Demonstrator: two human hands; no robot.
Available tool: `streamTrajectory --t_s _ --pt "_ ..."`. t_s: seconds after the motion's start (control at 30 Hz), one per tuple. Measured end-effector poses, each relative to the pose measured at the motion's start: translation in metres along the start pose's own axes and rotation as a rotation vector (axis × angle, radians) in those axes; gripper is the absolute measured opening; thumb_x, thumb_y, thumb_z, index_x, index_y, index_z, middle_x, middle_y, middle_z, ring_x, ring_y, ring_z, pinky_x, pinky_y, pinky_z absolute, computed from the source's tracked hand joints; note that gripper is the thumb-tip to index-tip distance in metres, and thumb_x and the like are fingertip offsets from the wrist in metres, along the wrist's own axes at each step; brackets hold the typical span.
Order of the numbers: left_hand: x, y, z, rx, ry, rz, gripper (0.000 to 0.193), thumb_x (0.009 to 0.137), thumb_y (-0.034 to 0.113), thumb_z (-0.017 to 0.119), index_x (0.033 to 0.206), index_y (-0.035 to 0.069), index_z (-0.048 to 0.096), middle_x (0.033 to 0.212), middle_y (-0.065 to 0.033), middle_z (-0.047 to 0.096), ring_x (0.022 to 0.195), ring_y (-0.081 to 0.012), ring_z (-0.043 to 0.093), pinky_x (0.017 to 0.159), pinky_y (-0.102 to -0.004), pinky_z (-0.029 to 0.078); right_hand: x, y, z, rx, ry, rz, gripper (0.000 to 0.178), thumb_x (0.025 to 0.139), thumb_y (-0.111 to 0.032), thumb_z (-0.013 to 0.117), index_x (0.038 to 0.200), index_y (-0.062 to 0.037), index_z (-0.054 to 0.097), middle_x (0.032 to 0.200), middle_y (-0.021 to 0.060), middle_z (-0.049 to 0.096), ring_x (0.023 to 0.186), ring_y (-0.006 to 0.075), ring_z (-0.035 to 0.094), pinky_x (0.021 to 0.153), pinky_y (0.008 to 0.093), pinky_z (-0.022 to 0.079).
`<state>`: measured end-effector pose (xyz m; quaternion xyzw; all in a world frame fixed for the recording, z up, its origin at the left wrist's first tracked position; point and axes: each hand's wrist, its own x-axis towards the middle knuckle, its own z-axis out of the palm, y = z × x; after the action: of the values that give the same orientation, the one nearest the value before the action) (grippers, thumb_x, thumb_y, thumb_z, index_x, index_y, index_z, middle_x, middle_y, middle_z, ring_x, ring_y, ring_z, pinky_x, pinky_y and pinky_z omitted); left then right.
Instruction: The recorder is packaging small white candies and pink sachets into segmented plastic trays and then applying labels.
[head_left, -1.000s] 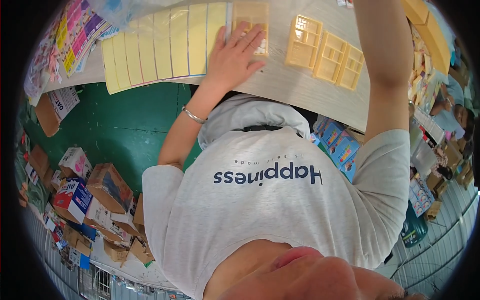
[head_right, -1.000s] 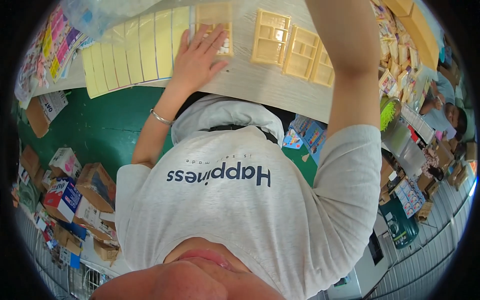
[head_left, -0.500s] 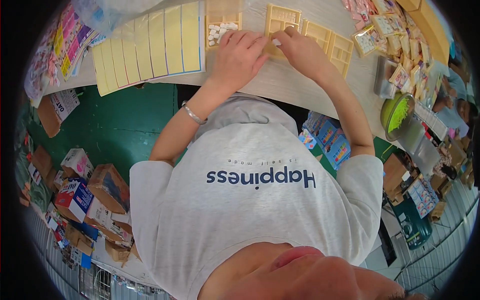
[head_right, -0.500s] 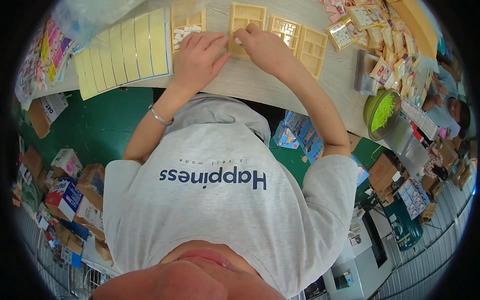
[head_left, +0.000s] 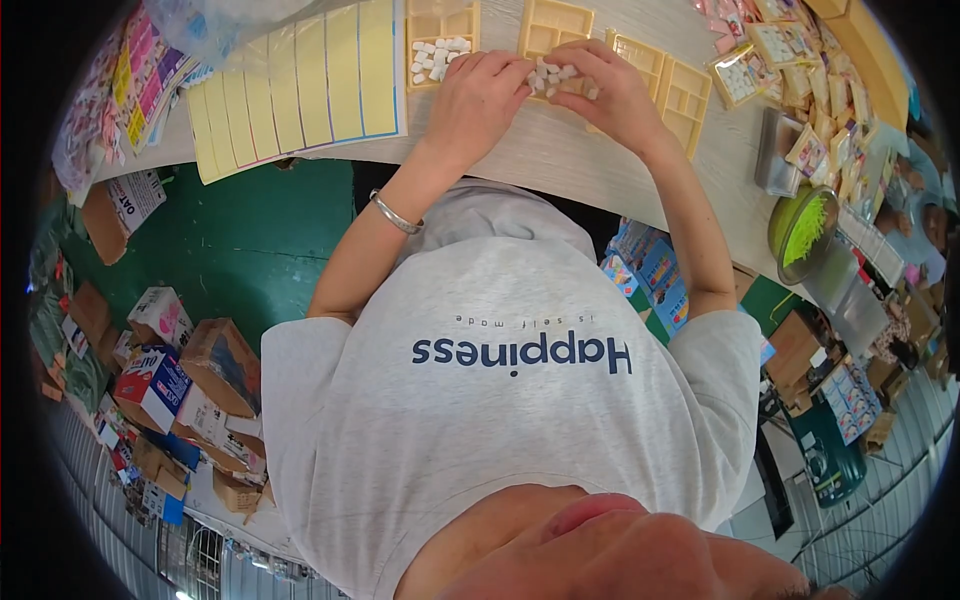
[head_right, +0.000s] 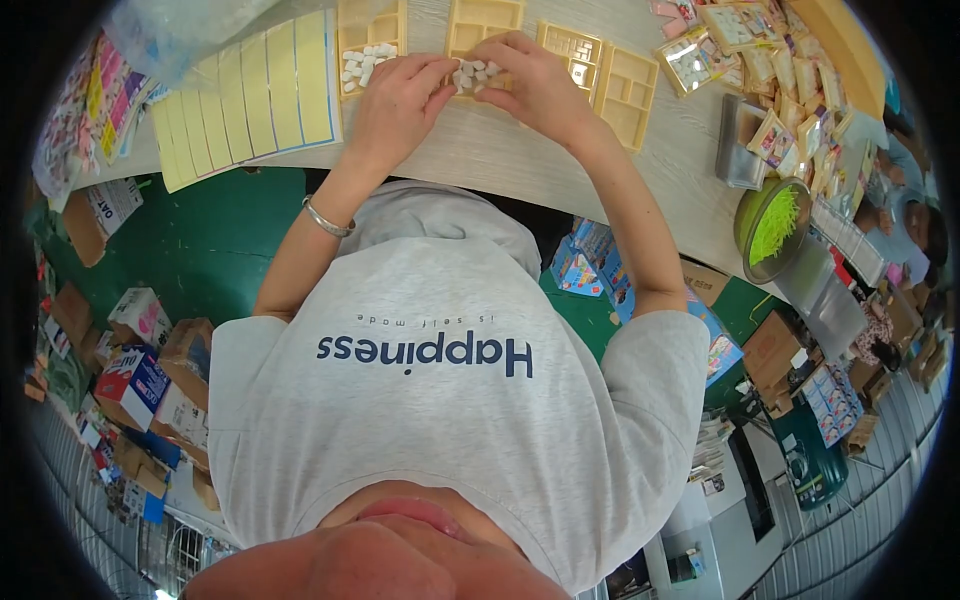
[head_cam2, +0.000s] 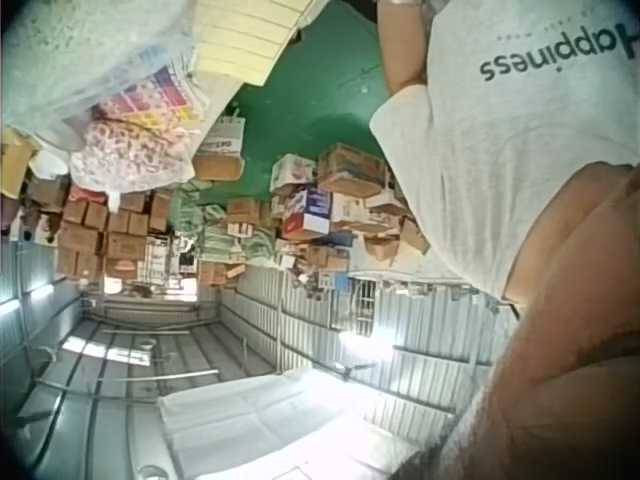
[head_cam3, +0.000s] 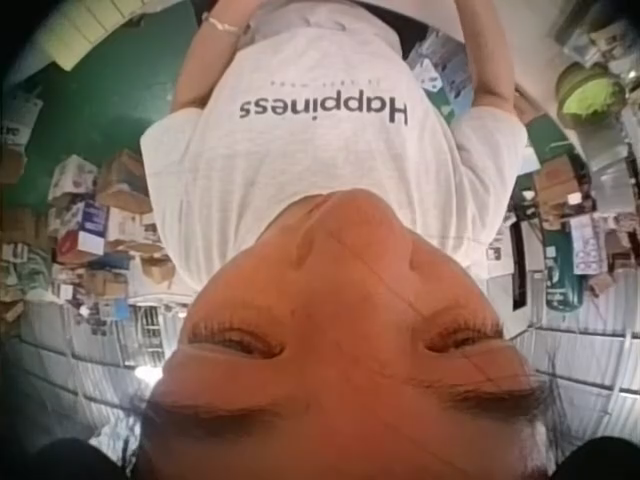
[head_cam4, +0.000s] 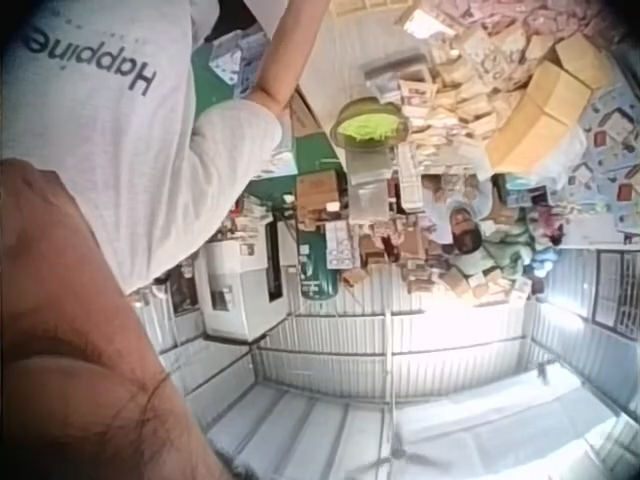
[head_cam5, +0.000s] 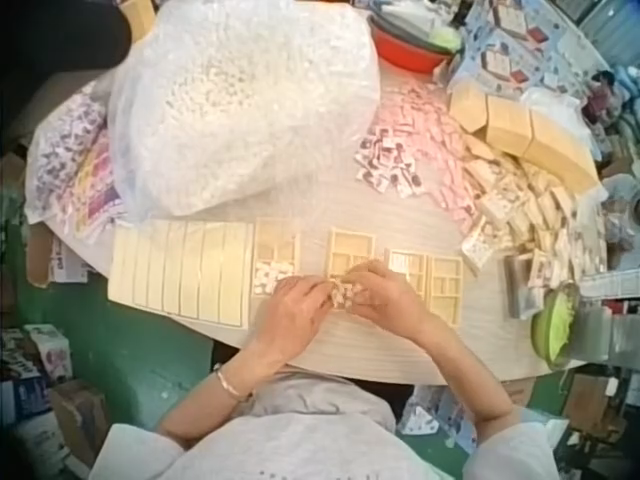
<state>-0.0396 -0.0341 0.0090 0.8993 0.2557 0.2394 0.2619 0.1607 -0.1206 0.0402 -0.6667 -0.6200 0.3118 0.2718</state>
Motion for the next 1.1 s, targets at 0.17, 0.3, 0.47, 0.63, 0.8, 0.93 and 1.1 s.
streamTrajectory --t_s 0.17,0.3,0.47,0.63,0.8,0.93,1.1 --pt "-0.002 0.000 0.002 0.026 0.024 0.086 0.037 0.082 0.018 0.077 0.117 0.010 0.069 0.121 -0.0046 0.068 0.114 -0.0264 0.061 0.099 -0.0423 0.047 -0.021 0.008 -0.008 0.174 0.268 -0.116 0.033 0.084 -0.001 0.076 0.116 -0.0072 0.071 0.115 0.0086 0.072 0.101 0.0267 0.067 0.090 0.0350 0.055" --pt "-0.012 0.014 0.001 0.285 -0.155 0.143 0.058 0.084 0.035 0.076 0.135 0.012 0.061 0.145 -0.0025 0.055 0.135 -0.0261 0.047 0.112 -0.0490 0.037 -0.029 0.009 0.002 -0.151 0.295 -0.130 0.027 0.084 -0.001 0.075 0.110 -0.0088 0.074 0.106 0.0068 0.073 0.097 0.0261 0.067 0.086 0.0352 0.054" --pt "-0.018 0.018 0.002 0.330 -0.316 0.070 0.092 0.083 0.065 0.067 0.155 0.016 0.040 0.162 0.0016 0.035 0.152 -0.0230 0.024 0.122 -0.0557 0.016 -0.027 0.009 0.006 -0.334 0.393 -0.188 0.023 0.080 -0.007 0.078 0.103 -0.0124 0.078 0.091 0.0031 0.071 0.085 0.0258 0.064 0.076 0.0365 0.052" --pt "-0.019 0.022 0.002 0.236 -0.326 0.083 0.092 0.084 0.063 0.067 0.157 0.014 0.037 0.166 -0.0002 0.030 0.153 -0.0266 0.024 0.122 -0.0564 0.016 -0.039 0.008 -0.012 -0.446 0.370 0.022 0.030 0.080 -0.014 0.080 0.109 -0.0149 0.076 0.097 0.0015 0.070 0.093 0.0244 0.063 0.083 0.0396 0.050" --pt "-0.016 0.022 0.009 0.245 -0.355 0.099 0.092 0.086 0.064 0.065 0.157 0.014 0.036 0.165 -0.0003 0.031 0.152 -0.0254 0.025 0.123 -0.0544 0.016 -0.030 0.000 -0.009 -0.720 0.163 0.019 0.033 0.080 -0.021 0.079 0.113 -0.0176 0.075 0.104 -0.0013 0.069 0.097 0.0209 0.062 0.086 0.0405 0.047" --pt "-0.015 0.019 0.004 0.263 -0.376 0.134 0.092 0.086 0.063 0.065 0.158 0.013 0.035 0.164 -0.0017 0.032 0.152 -0.0253 0.027 0.123 -0.0542 0.018 -0.027 0.010 -0.005 -0.801 0.097 -0.032 0.026 0.080 -0.021 0.078 0.106 -0.0156 0.074 0.097 -0.0017 0.069 0.096 0.0203 0.062 0.085 0.0392 0.048" --pt "-0.011 0.012 -0.014 0.209 -0.227 0.080 0.091 0.086 0.065 0.064 0.151 0.006 0.044 0.158 -0.0085 0.041 0.149 -0.0281 0.033 0.122 -0.0534 0.019 -0.022 0.020 0.002 -0.894 0.035 -0.062 0.019 0.082 -0.017 0.076 0.101 -0.0129 0.074 0.091 0.0018 0.070 0.089 0.0225 0.067 0.079 0.0390 0.052"
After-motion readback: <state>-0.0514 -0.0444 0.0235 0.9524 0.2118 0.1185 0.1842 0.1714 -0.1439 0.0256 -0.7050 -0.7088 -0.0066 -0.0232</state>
